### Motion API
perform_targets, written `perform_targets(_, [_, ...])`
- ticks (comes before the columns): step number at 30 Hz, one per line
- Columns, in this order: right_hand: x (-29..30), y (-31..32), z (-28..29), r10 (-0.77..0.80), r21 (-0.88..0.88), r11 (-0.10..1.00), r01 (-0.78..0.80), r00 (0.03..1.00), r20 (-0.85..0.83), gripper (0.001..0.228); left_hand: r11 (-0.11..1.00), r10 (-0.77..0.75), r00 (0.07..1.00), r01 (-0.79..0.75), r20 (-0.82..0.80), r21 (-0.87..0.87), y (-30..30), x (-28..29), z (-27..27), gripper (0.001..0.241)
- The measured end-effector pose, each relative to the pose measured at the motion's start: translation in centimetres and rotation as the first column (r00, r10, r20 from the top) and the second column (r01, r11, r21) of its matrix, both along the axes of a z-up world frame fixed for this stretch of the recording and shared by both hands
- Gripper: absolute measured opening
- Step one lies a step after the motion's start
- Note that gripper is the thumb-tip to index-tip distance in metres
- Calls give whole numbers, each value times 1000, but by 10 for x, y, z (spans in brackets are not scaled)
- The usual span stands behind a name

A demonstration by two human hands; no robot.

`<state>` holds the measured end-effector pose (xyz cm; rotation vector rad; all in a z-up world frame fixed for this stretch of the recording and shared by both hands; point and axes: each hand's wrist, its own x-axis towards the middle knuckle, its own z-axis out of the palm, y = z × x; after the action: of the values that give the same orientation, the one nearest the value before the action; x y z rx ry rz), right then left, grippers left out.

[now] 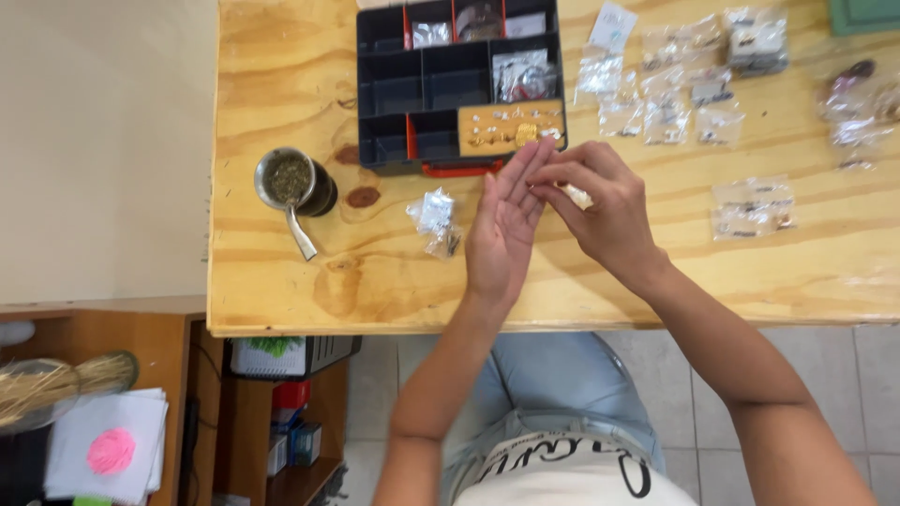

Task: Picking up small jewelry components from an organizer and placing them into small plastic bags.

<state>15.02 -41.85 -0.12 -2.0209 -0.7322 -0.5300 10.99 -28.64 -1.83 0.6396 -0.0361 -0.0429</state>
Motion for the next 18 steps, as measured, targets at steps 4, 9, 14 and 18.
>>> perform_targets(4, [26, -3, 71, 100, 158, 983, -94, 994, -33, 16, 991, -24, 972, -8, 236, 135, 15, 37, 60, 60])
perform_targets(9, [51, -12, 104, 277, 611, 765, -204, 960, -27, 12, 721, 126, 844, -439, 521, 536, 31, 61, 130, 19])
perform_targets(14, [56, 3, 95, 445, 731, 587, -347, 893, 66, 13, 683, 157, 750, -552, 642, 479, 17, 59, 143, 14])
perform_targets(18, [65, 4, 86, 486, 720, 569, -398, 869, 97, 11, 725, 111, 772, -494, 626, 480, 14, 64, 132, 25])
